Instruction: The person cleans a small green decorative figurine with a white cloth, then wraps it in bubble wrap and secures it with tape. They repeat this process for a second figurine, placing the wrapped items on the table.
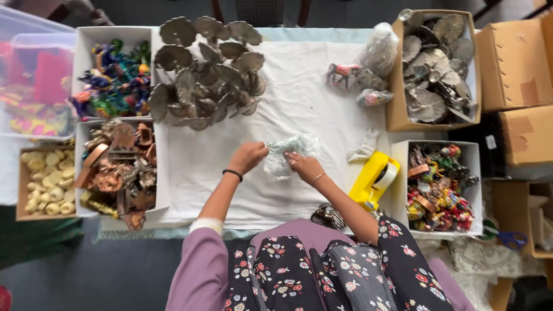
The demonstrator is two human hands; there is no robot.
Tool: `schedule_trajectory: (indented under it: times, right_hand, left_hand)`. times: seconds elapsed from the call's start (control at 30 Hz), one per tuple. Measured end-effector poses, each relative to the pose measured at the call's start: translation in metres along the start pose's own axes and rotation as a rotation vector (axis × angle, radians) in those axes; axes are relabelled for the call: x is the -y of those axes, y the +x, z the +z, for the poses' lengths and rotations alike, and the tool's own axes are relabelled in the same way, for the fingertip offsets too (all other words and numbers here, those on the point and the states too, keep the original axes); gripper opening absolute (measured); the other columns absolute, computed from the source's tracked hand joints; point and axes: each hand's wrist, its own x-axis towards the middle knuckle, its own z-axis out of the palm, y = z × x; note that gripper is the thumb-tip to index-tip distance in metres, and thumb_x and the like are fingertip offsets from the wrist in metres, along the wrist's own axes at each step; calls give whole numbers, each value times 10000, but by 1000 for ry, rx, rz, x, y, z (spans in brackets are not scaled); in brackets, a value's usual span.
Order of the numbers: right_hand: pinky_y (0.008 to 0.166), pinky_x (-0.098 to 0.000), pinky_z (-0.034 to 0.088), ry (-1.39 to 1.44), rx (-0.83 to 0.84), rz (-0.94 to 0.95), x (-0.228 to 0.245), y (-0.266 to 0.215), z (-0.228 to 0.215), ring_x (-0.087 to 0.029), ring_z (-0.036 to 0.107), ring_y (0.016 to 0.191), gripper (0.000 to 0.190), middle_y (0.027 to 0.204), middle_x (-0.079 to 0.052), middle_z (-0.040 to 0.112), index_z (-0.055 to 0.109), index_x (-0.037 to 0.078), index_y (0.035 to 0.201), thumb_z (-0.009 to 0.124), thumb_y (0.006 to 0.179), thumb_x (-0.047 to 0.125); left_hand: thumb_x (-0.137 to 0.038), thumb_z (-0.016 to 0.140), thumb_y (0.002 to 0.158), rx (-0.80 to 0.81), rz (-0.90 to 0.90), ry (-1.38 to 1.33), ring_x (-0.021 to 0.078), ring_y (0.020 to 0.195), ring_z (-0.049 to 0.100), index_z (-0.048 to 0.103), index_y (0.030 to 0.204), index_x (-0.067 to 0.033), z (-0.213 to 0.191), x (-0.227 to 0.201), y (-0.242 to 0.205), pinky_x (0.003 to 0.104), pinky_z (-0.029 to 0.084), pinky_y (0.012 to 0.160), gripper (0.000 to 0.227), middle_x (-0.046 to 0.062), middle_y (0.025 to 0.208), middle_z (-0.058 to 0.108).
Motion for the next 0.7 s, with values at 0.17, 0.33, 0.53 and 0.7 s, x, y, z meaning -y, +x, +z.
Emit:
schedule_trajectory:
  times: [0.17,0.33,0.53,0.7]
  right_hand:
    - [829,-365,567,-121,-82,-172,-11,-6,9,-174,568,1343,84,1552,37,515,665,89,854,604,910,79]
    - [888,-357,543,-230,-105,-189,-2,-9,10,-180,522,1379,73,1562,3,495,679,104,855,616,892,107]
    - [927,-375,545,-343,-275,-300,-15,-33,29,-278,526,1386,156,1407,-119,596,694,70,1016,615,884,102]
    - [967,-348,564,-20,-272,-160,-29,-47,25,-249,658,1181,111,1359,-71,669,710,77,1066,666,966,98]
  left_hand:
    - [-90,644,873,168,-55,87,252,853,642,601,914,-124,33,-22,-99,398,516,735,69,49,901,606]
    - [-279,748,858,-199,-148,-121,326,915,602,591,980,-73,-37,-89,-49,438,472,803,286,110,956,611]
    - [-337,730,932,-212,-306,-216,305,1060,620,654,986,-91,24,-105,18,450,472,917,263,97,1040,673]
    - [-371,826,856,-240,-964,-202,365,1113,534,563,1137,-97,71,-109,23,510,496,897,472,124,1165,544]
